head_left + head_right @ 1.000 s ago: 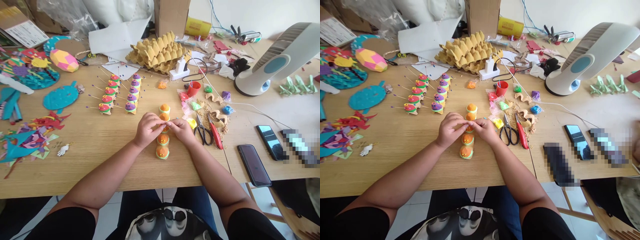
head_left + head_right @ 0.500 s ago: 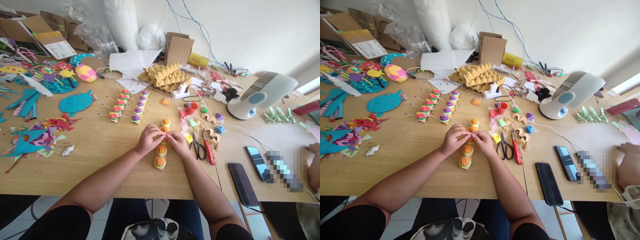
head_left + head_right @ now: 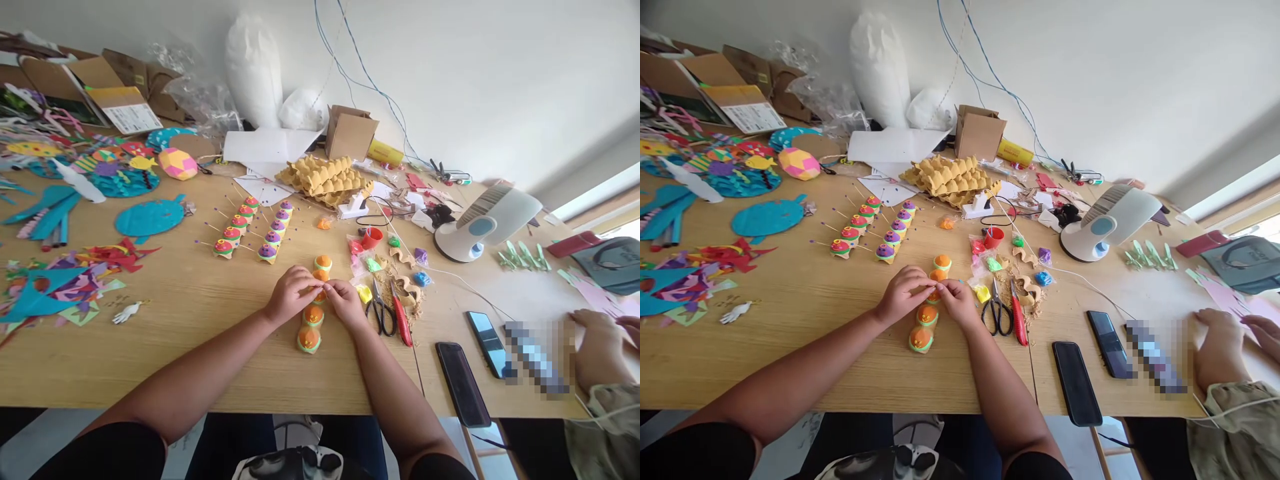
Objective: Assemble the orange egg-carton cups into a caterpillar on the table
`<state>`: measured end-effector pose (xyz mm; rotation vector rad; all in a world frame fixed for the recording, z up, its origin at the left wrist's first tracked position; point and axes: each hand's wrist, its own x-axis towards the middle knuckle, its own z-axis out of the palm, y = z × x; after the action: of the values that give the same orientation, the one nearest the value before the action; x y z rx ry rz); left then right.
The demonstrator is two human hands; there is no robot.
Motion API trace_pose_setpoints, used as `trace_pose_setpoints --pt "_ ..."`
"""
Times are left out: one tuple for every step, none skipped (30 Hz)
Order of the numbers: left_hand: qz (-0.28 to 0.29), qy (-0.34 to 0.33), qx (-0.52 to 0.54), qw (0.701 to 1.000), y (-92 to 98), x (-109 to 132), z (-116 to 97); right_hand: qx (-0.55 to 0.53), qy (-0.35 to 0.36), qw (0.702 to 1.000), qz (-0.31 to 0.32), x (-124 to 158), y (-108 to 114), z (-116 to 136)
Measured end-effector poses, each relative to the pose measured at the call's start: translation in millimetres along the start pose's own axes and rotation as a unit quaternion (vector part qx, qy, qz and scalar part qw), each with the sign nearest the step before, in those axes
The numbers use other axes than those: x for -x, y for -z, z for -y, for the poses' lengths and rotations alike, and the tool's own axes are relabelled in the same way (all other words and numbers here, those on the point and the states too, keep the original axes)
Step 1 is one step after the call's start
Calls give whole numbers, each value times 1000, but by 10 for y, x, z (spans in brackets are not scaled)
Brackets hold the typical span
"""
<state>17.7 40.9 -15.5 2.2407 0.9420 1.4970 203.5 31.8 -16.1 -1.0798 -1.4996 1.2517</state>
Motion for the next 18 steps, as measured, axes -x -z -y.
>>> trace_pose_setpoints --pt "0 -2 2 1000 0 0 0 3 1 1000 1 2 3 3" --pt "-1 -2 5 1000 2 0 -1 6 1 1000 0 5 6 5" --pt "-2 -3 7 1000 3 1 -1 7 1 1000 -1 8 8 8" --pt "-5 -3 10 1000 5 1 0 8 0 1000 0 11 10 9" --pt "-5 -2 12 1000 7 2 1 4 -2 1000 2 14 11 8" --pt "-5 1 13 1000 9 3 2 -4 -6 1000 5 16 12 5" --pt "-5 3 13 1000 10 5 5 -17 -11 1000 11 17 12 -1" --pt "-5 4 13 1000 11 6 6 -30 -17 999 16 16 12 -8" --pt "-4 4 12 1000 12 8 8 -42 -22 999 19 13 12 -18" --pt "-4 3 12 1000 12 10 8 -49 -26 998 17 9 12 -27" --pt "-2 1 13 1000 12 11 7 -51 -29 998 12 5 14 -34" --pt "-1 0 14 1000 11 13 5 -50 -30 998 8 0 16 -39" --pt "0 -2 14 1000 11 14 2 -47 -29 998 6 -4 19 -40" --pt "1 -2 14 1000 10 15 -2 -42 -27 999 8 -8 22 -36" --pt "1 -2 12 1000 10 16 -6 -37 -23 999 13 -11 24 -28" --pt "2 -1 9 1000 9 17 -10 -31 -18 999 20 -12 26 -18" --pt "3 1 6 1000 9 18 -13 -25 -13 999 26 -13 27 -7" --pt "5 2 5 1000 8 18 -15 -21 -10 999 29 -14 27 3"
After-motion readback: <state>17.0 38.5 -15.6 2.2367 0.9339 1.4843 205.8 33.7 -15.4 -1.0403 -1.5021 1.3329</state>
